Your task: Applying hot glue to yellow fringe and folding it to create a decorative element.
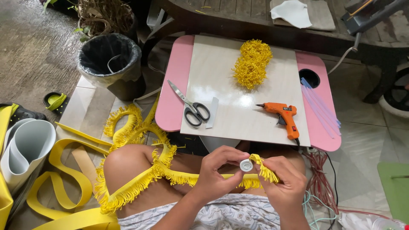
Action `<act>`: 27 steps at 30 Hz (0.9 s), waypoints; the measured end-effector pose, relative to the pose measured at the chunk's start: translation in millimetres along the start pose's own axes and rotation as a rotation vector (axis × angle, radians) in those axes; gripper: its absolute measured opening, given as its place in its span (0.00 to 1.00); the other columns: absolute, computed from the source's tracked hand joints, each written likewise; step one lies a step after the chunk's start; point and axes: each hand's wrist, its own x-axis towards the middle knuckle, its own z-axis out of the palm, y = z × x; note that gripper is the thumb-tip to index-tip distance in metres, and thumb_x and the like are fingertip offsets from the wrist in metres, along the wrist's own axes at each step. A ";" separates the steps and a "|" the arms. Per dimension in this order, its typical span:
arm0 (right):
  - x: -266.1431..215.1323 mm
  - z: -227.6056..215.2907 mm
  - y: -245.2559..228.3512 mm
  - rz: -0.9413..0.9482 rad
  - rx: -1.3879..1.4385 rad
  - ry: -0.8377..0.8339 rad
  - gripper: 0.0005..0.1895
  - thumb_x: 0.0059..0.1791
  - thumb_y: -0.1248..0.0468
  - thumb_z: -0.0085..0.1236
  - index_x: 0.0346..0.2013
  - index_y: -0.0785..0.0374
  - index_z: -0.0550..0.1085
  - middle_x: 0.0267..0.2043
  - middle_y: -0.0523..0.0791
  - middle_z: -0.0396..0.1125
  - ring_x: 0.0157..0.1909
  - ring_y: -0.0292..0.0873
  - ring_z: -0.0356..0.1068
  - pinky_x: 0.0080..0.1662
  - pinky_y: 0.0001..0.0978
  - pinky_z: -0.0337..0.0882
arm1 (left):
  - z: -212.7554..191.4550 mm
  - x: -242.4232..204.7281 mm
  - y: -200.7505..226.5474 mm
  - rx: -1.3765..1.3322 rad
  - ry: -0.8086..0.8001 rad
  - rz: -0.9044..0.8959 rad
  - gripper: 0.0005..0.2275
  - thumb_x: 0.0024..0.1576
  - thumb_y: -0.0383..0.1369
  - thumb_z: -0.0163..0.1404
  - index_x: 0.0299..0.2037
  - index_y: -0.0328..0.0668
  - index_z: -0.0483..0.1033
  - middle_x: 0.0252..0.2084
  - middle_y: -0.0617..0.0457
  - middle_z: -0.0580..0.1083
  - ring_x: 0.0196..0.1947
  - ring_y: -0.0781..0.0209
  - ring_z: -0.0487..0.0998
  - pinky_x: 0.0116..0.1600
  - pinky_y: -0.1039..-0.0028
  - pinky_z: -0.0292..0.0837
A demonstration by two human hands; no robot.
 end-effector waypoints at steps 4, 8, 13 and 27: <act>-0.2 0.5 -0.8 -0.005 -0.027 -0.003 0.16 0.29 0.76 0.58 0.31 0.69 0.75 0.32 0.46 0.70 0.27 0.35 0.64 0.29 0.21 0.63 | -0.6 -0.8 -2.1 -0.021 -0.003 0.006 0.15 0.41 0.17 0.52 0.40 0.35 0.75 0.40 0.49 0.73 0.37 0.63 0.77 0.47 0.79 0.77; 1.6 1.5 -4.7 0.003 -0.028 -0.019 0.18 0.28 0.76 0.57 0.32 0.69 0.76 0.32 0.46 0.70 0.27 0.36 0.64 0.29 0.21 0.63 | -1.1 -1.2 -3.7 -0.048 -0.004 -0.020 0.15 0.42 0.17 0.52 0.40 0.35 0.74 0.41 0.49 0.73 0.38 0.63 0.77 0.49 0.78 0.77; 2.0 1.4 -6.1 -0.002 -0.066 -0.071 0.18 0.27 0.76 0.59 0.32 0.67 0.77 0.31 0.44 0.70 0.26 0.35 0.64 0.28 0.21 0.63 | -2.7 -1.1 -3.9 -0.100 -0.020 -0.059 0.15 0.41 0.17 0.52 0.40 0.33 0.74 0.41 0.48 0.73 0.37 0.64 0.77 0.49 0.79 0.76; 5.9 1.7 28.4 0.233 0.244 -0.248 0.08 0.38 0.74 0.57 0.31 0.73 0.77 0.29 0.43 0.63 0.26 0.34 0.57 0.27 0.19 0.55 | 0.3 -4.9 -29.2 -0.239 0.005 -0.282 0.17 0.39 0.21 0.58 0.40 0.33 0.76 0.37 0.50 0.74 0.34 0.65 0.77 0.44 0.79 0.76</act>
